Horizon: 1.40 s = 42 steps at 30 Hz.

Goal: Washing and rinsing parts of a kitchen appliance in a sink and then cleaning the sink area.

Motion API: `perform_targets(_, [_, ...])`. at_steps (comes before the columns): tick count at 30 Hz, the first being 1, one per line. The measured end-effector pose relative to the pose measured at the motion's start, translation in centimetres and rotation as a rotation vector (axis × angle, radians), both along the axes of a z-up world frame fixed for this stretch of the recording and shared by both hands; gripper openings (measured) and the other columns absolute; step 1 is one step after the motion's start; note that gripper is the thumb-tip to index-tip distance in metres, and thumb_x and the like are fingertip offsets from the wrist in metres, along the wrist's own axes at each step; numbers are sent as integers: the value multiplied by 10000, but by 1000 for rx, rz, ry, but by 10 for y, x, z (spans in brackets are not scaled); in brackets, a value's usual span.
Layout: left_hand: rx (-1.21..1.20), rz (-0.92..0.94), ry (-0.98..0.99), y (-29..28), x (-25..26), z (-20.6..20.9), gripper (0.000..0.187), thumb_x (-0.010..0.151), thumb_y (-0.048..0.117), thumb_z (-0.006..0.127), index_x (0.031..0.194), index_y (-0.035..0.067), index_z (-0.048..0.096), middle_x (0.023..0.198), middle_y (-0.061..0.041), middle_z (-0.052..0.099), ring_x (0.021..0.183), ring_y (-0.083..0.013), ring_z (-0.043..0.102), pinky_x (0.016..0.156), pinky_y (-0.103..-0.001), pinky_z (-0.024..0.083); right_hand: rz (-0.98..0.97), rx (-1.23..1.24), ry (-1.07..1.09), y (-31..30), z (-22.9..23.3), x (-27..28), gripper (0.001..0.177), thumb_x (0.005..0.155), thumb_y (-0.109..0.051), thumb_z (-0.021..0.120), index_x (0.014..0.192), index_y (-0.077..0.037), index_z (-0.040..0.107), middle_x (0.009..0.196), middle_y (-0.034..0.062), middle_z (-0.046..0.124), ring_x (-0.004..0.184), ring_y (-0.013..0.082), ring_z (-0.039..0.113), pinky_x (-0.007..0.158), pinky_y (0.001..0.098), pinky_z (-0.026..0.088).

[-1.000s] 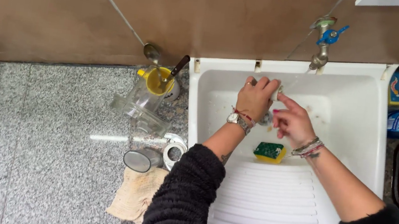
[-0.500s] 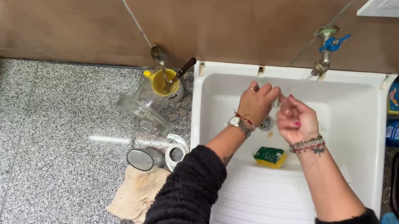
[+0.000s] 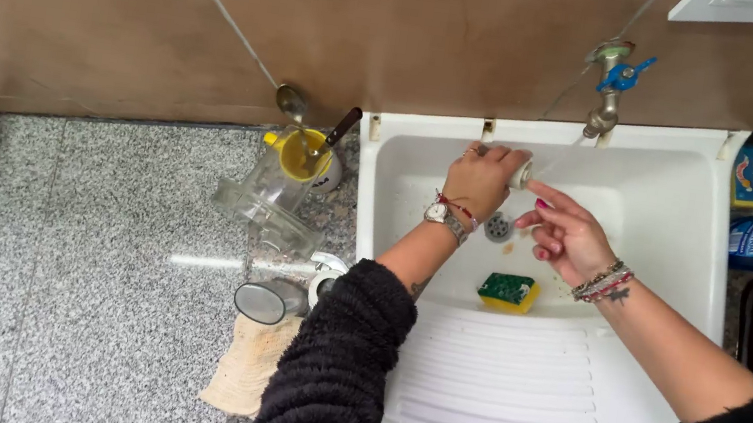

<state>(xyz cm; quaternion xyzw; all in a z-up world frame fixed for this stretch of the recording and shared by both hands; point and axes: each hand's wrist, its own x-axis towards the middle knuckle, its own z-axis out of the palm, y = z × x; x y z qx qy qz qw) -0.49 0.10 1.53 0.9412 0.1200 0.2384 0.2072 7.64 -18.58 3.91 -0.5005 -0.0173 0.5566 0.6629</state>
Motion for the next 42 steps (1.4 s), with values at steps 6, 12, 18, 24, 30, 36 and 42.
perform_targets(6, [-235,-101,81,9,0,-1,566,700,85,735,1230,273,675,1078,-10,750,993,-260,702,956,-418,521,267,-201,-645,2,-2,-4,648,905,21,543,1508,-184,425,929,49,672,772,10,669,470,288,506])
perform_targets(12, [-254,-217,297,13,4,21,509,689,181,783,1177,301,702,1015,-12,773,990,-241,718,956,-413,546,608,-300,-1082,-16,-13,30,747,893,-39,598,1552,-320,386,916,60,700,608,187,634,547,328,573])
perform_targets(18, [-603,-391,304,18,38,-56,641,629,205,840,1248,233,674,1101,-85,775,1016,-249,722,905,-395,567,1315,-317,-2277,0,1,108,846,767,-248,675,1493,-557,371,889,-33,631,792,192,699,677,354,615])
perform_targets(24, [-1012,-482,318,22,63,-93,612,753,176,771,1349,153,635,1109,-98,766,979,-194,732,898,-354,589,634,-4,-1264,-3,-30,130,257,906,-138,732,1161,-104,723,1050,10,773,918,180,746,788,343,624])
perform_targets(30, [-892,-365,185,-1,55,-111,756,745,394,847,1392,109,578,1213,-154,731,1097,-241,703,963,-350,553,410,-198,-1622,26,0,67,321,911,-207,715,1100,38,633,1394,113,663,1053,244,645,810,359,604])
perform_targets(36, [-923,-36,363,-13,26,-25,783,663,636,677,1186,56,739,883,-187,807,802,-296,800,772,-380,596,162,-139,-232,47,-51,57,411,1096,-428,454,1242,-85,627,1109,176,660,951,271,683,863,446,614])
perform_targets(42, [-621,158,185,-12,-27,-13,581,798,426,692,1185,-7,672,905,-239,760,895,-398,736,843,-452,577,165,-250,-324,49,-59,48,388,1038,-408,578,1176,-57,666,1088,95,673,935,207,684,825,440,584])
